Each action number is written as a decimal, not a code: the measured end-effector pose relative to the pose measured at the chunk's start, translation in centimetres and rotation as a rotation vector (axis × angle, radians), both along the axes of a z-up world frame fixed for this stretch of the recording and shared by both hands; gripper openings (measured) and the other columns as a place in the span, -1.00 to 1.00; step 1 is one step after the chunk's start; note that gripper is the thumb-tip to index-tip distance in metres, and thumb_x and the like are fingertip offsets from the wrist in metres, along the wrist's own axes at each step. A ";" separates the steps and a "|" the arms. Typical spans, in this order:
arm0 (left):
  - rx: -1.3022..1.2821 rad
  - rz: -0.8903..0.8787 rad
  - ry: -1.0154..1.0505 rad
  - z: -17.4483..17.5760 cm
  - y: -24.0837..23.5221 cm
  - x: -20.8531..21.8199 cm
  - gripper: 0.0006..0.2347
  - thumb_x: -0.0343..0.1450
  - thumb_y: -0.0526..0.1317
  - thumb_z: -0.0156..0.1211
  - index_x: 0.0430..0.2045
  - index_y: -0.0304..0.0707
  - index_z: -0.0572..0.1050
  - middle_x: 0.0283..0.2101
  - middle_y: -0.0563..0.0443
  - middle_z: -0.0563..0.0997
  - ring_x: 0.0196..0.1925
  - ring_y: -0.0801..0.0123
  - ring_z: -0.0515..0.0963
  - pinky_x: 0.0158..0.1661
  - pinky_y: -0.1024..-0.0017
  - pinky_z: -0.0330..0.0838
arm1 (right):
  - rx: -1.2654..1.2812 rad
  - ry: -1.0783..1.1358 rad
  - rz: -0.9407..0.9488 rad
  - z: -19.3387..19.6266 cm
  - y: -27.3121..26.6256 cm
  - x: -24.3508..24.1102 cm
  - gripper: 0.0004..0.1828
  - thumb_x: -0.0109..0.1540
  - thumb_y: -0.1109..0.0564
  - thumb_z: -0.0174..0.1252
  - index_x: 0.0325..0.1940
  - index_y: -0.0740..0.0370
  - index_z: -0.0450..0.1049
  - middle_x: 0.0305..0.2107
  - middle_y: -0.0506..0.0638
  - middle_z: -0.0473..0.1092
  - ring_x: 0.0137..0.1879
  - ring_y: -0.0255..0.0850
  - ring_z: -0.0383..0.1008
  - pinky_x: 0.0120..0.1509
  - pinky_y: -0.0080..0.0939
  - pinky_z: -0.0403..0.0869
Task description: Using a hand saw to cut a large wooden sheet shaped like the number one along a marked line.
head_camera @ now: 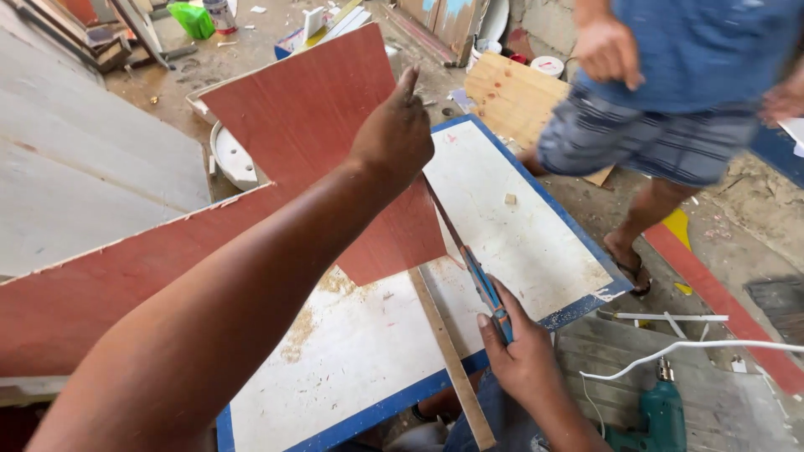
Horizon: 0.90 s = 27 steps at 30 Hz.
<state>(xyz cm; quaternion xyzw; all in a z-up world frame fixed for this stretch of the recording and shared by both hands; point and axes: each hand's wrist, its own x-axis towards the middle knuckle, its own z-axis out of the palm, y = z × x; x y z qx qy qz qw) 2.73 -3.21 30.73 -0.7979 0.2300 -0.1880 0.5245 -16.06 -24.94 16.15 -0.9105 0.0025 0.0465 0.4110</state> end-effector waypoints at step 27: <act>-0.162 -0.007 0.242 -4.1 0.6 3.8 -0.83 0.46 -0.01 0.22 -0.20 0.10 0.68 -0.06 0.13 0.73 0.10 0.31 0.58 0.32 0.21 0.10 | -0.105 0.044 -0.071 -0.9 1.0 -0.2 -0.25 0.26 -0.21 -0.02 0.58 -0.29 0.15 -0.29 0.07 0.58 -0.31 -0.03 0.59 -0.25 -0.04 0.45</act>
